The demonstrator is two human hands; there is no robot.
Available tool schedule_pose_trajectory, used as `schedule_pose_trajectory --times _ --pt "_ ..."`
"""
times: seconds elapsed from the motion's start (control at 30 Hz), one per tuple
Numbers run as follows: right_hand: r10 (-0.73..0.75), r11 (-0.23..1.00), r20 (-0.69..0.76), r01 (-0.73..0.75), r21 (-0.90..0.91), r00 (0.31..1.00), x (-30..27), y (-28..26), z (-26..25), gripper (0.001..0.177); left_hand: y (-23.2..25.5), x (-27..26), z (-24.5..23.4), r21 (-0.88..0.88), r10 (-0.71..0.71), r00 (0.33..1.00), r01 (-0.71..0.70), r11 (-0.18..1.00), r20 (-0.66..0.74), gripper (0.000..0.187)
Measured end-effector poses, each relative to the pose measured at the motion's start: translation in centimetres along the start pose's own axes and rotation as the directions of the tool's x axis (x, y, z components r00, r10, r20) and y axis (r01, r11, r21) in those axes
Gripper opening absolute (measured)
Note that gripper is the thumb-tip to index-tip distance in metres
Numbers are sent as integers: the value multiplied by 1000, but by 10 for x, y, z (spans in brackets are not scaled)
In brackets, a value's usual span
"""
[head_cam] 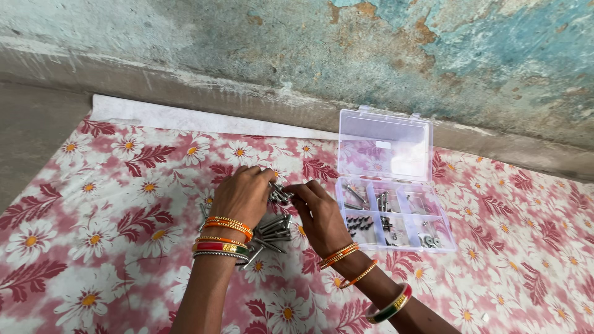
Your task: The person sorts a pile of metal screws and bolts on a floral-patterned cloth, picking them up by hand and placing them into compartments of a clear plastic organizer box.
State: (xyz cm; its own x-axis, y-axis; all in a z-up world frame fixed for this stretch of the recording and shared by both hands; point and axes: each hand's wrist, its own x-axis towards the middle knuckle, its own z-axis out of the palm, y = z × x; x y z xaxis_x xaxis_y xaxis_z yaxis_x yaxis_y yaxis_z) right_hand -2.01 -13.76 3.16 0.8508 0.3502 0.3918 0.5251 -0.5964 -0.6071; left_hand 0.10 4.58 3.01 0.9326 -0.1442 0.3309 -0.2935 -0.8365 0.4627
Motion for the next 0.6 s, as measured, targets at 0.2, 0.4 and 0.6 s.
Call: schedule_pose_trajectory --times 0.2,0.4,0.6 --pt "148 988 -27 -149 -43 989 -18 12 -26 12 23 -2 11 8 70 993 -71 997 91 12" --pt "77 988 -81 -87 -125 994 -36 52 -68 12 41 0 25 -140 113 986 -95 986 127 17" --pt "98 925 -44 -107 -365 994 -61 80 -92 3 47 -2 39 -144 198 971 -179 973 132 25"
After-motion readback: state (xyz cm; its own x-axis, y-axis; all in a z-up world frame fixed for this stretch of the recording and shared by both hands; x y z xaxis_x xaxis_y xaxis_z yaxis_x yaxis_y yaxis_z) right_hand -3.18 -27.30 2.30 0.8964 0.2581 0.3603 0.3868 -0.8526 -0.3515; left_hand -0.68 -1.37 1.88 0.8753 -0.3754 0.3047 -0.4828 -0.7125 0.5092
